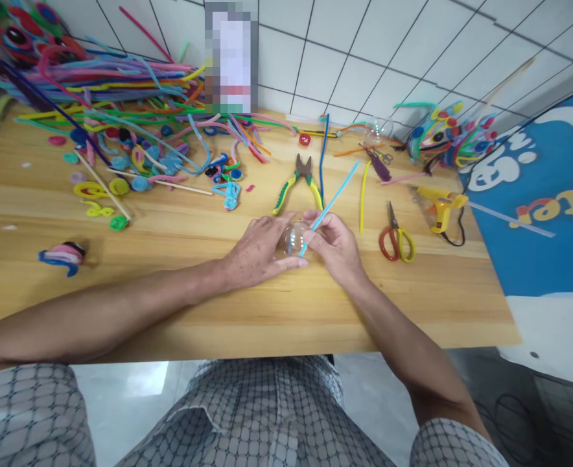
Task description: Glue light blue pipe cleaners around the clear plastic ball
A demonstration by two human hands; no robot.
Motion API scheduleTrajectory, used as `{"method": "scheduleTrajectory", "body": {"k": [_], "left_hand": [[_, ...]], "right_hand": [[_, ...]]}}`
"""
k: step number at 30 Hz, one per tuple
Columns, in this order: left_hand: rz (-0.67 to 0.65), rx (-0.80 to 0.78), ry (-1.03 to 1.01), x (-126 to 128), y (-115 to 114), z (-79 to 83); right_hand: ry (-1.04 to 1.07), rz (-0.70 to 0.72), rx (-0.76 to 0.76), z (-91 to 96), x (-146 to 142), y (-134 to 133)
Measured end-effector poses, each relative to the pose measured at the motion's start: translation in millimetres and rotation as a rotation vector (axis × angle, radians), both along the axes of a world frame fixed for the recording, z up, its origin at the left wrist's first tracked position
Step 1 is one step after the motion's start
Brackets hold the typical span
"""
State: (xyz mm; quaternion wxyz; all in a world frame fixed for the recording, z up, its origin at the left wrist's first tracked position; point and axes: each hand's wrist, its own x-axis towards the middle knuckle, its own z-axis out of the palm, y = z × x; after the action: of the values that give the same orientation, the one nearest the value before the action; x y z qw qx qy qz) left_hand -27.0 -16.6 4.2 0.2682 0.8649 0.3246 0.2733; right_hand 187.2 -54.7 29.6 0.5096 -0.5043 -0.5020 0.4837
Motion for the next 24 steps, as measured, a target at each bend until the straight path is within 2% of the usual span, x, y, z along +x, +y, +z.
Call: {"method": "scheduleTrajectory", "body": {"k": [8,17,24], "left_hand": [[-0.118,0.042,-0.212,-1.6,3.9,-7.1],[-0.166,0.037,-0.279,1.4,5.7,-10.5],[-0.221,0.03,-0.323,-0.6,6.7,-5.3]], "right_hand": [[-0.057,0.023,0.157,4.2,1.6,-5.6],[0.01,0.051,0.113,-0.1,5.8,0.4],[0.032,0.046,0.087,0.9,1.3,0.6]]}}
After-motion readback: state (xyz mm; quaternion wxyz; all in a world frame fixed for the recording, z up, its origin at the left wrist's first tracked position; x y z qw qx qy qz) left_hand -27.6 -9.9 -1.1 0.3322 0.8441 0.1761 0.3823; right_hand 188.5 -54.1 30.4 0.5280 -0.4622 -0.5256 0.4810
